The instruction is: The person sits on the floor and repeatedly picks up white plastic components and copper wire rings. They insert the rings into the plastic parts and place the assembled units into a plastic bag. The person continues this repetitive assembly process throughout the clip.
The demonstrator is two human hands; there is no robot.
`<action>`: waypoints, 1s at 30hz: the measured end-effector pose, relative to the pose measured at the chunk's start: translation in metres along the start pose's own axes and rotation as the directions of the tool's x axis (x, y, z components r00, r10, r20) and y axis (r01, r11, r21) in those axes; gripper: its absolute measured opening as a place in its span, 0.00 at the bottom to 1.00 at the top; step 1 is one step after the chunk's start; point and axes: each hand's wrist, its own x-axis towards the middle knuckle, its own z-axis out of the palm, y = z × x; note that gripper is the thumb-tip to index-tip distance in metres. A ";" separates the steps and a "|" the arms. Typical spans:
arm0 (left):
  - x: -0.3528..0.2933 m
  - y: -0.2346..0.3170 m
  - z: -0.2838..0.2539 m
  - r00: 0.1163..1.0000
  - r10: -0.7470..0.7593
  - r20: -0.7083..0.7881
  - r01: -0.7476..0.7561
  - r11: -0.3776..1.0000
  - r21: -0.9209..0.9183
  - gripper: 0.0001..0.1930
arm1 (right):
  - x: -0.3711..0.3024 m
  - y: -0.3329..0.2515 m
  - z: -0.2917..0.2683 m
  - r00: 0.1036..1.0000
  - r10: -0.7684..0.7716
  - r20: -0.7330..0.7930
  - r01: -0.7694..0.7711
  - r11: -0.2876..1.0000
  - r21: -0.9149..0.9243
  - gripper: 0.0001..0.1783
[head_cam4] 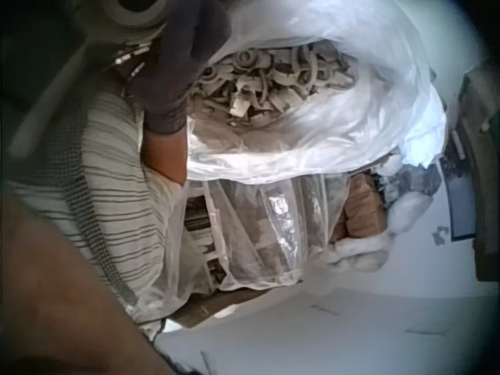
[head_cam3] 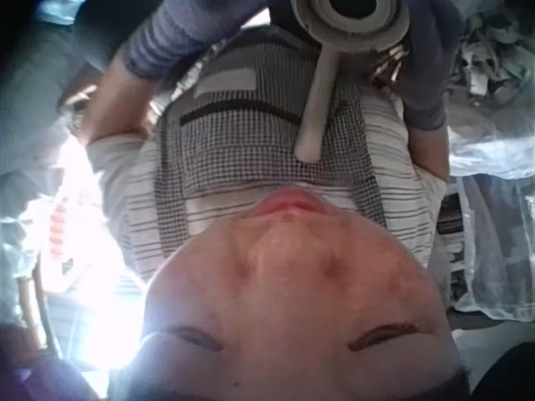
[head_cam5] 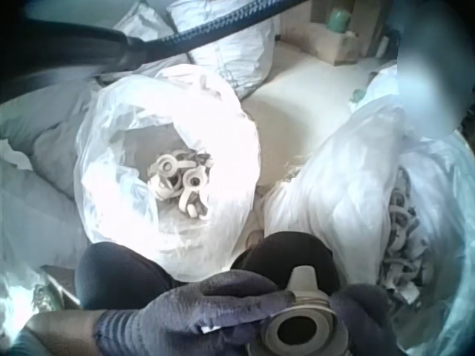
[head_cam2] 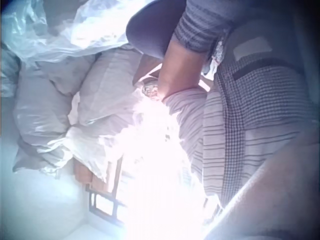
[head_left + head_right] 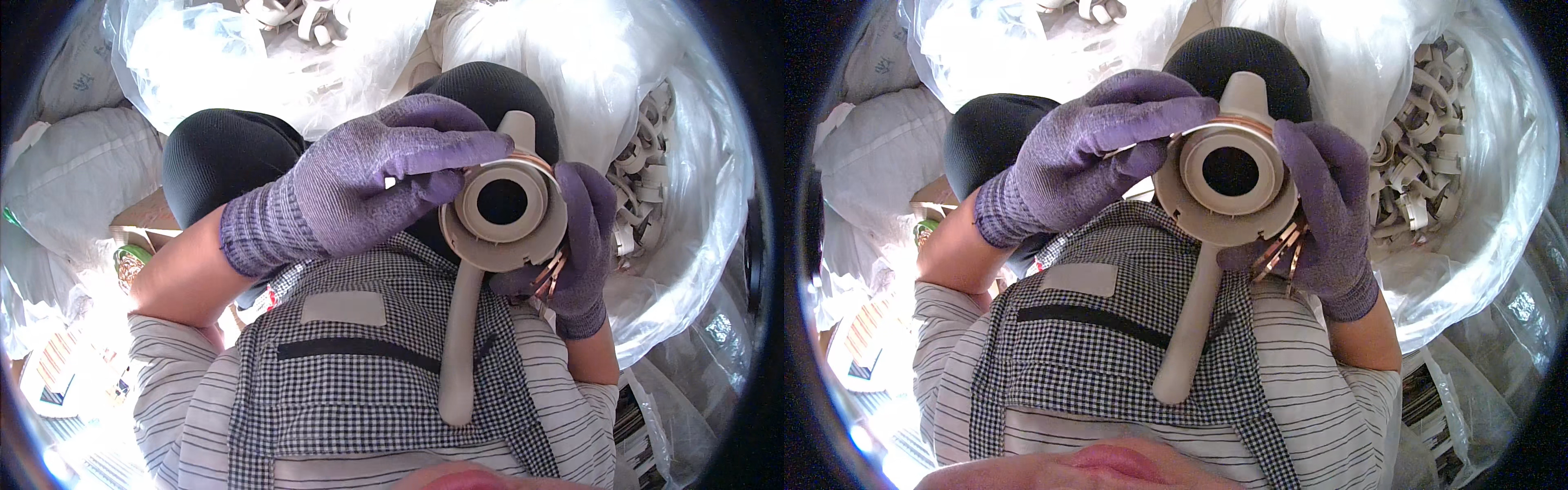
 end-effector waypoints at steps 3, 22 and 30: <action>0.002 0.005 0.005 0.998 0.064 -0.006 -0.063 0.996 0.066 0.36 | -0.004 0.005 0.005 1.000 -0.028 -0.008 0.027 0.998 -0.059 0.61; 0.015 -0.004 0.026 0.989 0.135 -0.058 -0.065 0.756 0.651 0.52 | -0.018 0.024 0.015 0.996 -0.024 -0.090 0.009 0.986 -0.167 0.58; 0.010 -0.021 0.039 0.987 0.148 -0.063 -0.067 0.732 0.678 0.59 | 0.006 0.014 -0.003 0.995 -0.085 -0.058 0.081 0.994 -0.069 0.58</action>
